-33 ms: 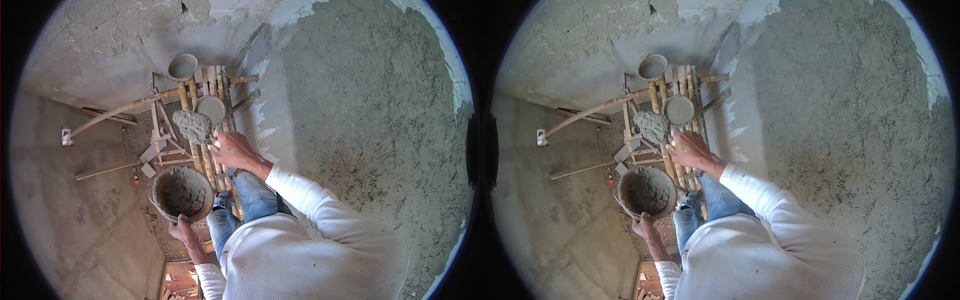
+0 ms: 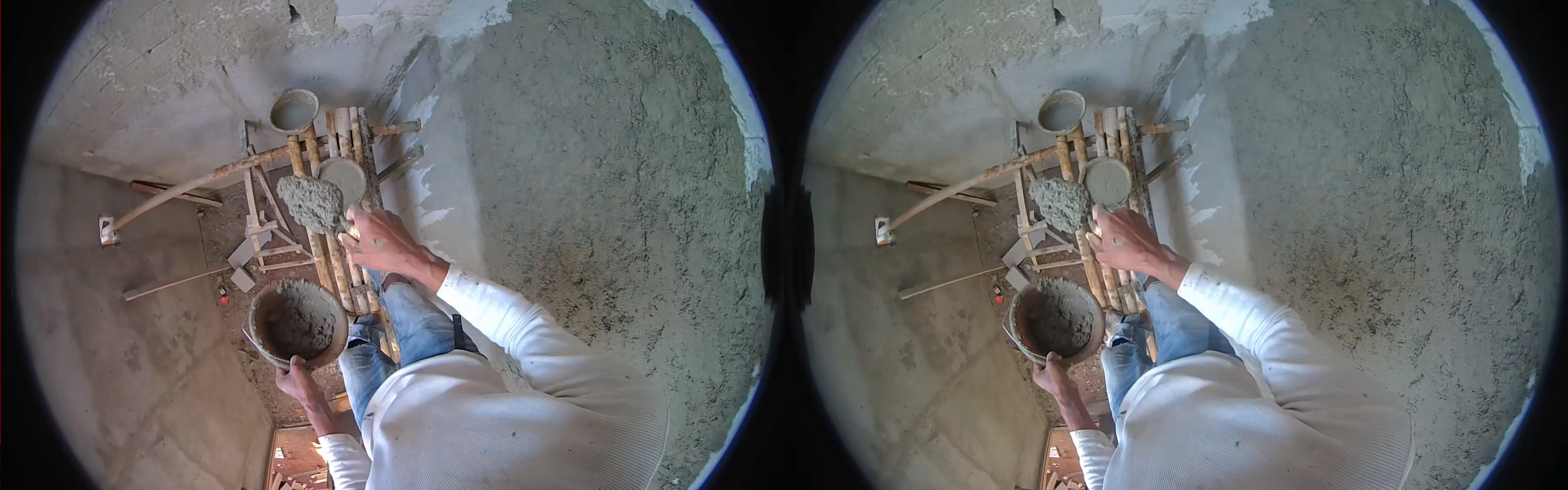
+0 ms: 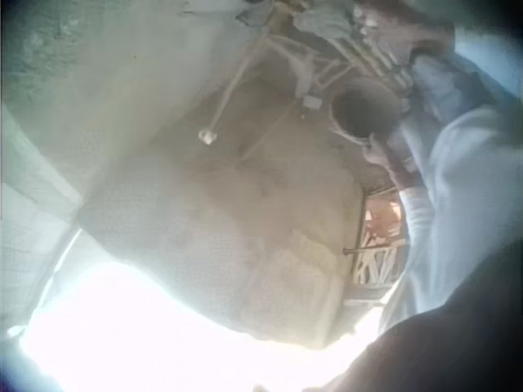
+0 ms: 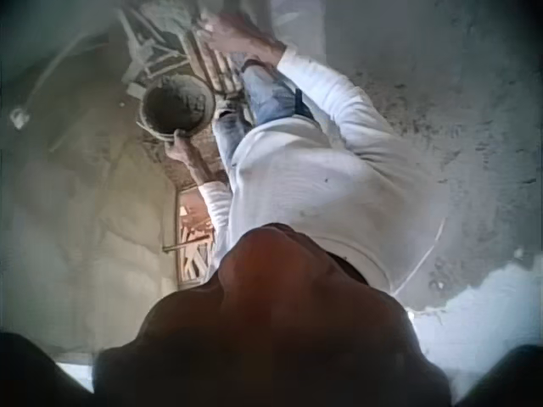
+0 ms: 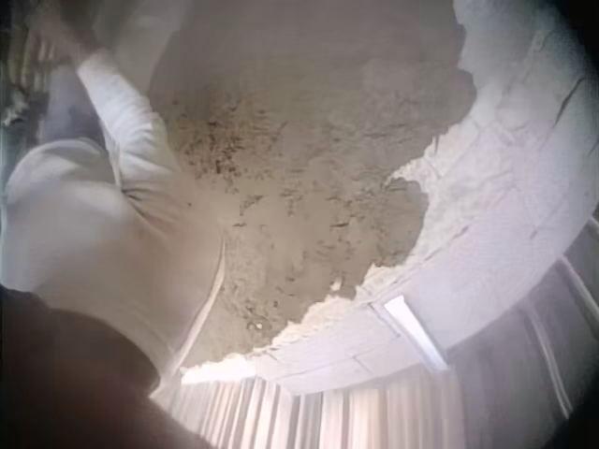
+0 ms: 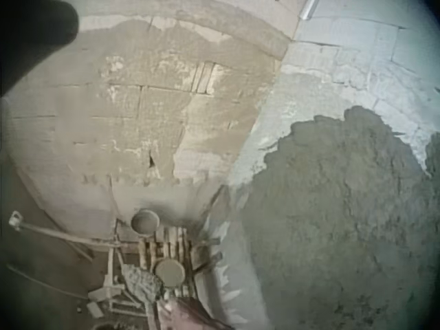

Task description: The person smooths the ceiling plaster using a float and a trowel, takes buckets of mortar from another person below, and applies the mortar onto the wall using the trowel.

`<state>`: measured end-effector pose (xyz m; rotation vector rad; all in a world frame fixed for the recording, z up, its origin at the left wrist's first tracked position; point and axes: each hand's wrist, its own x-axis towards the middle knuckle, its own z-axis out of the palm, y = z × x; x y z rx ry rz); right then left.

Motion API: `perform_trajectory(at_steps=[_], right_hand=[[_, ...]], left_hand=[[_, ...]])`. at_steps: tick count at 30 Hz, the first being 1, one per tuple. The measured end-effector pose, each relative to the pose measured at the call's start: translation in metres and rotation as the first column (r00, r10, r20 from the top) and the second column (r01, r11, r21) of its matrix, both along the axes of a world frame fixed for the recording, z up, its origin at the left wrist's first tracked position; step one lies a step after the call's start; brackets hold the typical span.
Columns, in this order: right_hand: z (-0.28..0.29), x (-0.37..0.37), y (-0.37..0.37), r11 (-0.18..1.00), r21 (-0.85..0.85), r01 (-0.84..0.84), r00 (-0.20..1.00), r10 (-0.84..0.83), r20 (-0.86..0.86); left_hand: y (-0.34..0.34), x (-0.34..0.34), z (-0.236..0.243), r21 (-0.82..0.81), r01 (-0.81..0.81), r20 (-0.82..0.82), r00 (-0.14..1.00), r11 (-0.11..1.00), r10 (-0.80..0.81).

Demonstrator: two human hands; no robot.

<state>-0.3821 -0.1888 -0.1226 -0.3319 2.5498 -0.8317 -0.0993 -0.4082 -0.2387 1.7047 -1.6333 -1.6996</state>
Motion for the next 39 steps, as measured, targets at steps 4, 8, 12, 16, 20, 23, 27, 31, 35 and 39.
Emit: perform_trajectory(at_steps=[4,8,12,16,20,23,27,31,35,39], right_hand=[[0.003,-0.082,0.052,0.918,-0.377,-0.126,0.988,0.082,-0.13],[-0.007,-0.163,0.134,0.811,-0.504,0.295,0.815,0.062,0.576],[-0.05,-0.231,0.338,0.49,-0.296,0.82,0.563,-0.783,0.266],[0.105,-0.179,0.344,0.618,-0.479,0.623,0.522,-0.785,-0.334],[0.08,-0.101,0.253,0.856,0.245,0.456,0.887,-0.458,-0.05],[0.006,-0.022,0.173,0.983,0.182,-0.035,0.976,-0.005,0.218],[-0.071,0.047,0.072,0.927,0.319,-0.197,0.941,0.271,-0.205],[-0.02,0.071,0.042,0.919,0.31,-0.245,0.937,0.306,-0.166],[-0.027,0.094,0.065,0.973,0.226,-0.047,0.992,0.073,-0.107],[-0.06,0.112,0.05,0.998,0.056,-0.036,0.977,0.024,0.21]], left_hand=[[-0.008,-0.004,-0.015,0.004,0.027,0.168,0.985,1.0,-0.027],[-0.01,-0.009,-0.035,-0.003,0.054,0.189,0.981,0.999,-0.052],[-0.011,-0.03,-0.052,0.008,0.154,0.171,0.973,0.988,-0.153],[0.002,-0.059,-0.029,0.055,0.222,0.11,0.968,0.973,-0.227],[0.02,-0.11,-0.024,-0.003,0.413,0.102,0.906,0.911,-0.411],[0.046,-0.147,0.011,-0.05,0.552,0.227,0.818,0.832,-0.529],[0.068,-0.163,0.054,-0.179,0.673,0.158,0.74,0.718,-0.654],[0.067,-0.158,0.076,-0.25,0.681,-0.004,0.71,0.688,-0.704],[0.076,-0.139,0.095,-0.219,0.668,-0.169,0.692,0.712,-0.702],[0.07,-0.13,0.096,-0.19,0.666,-0.19,0.696,0.721,-0.693]])
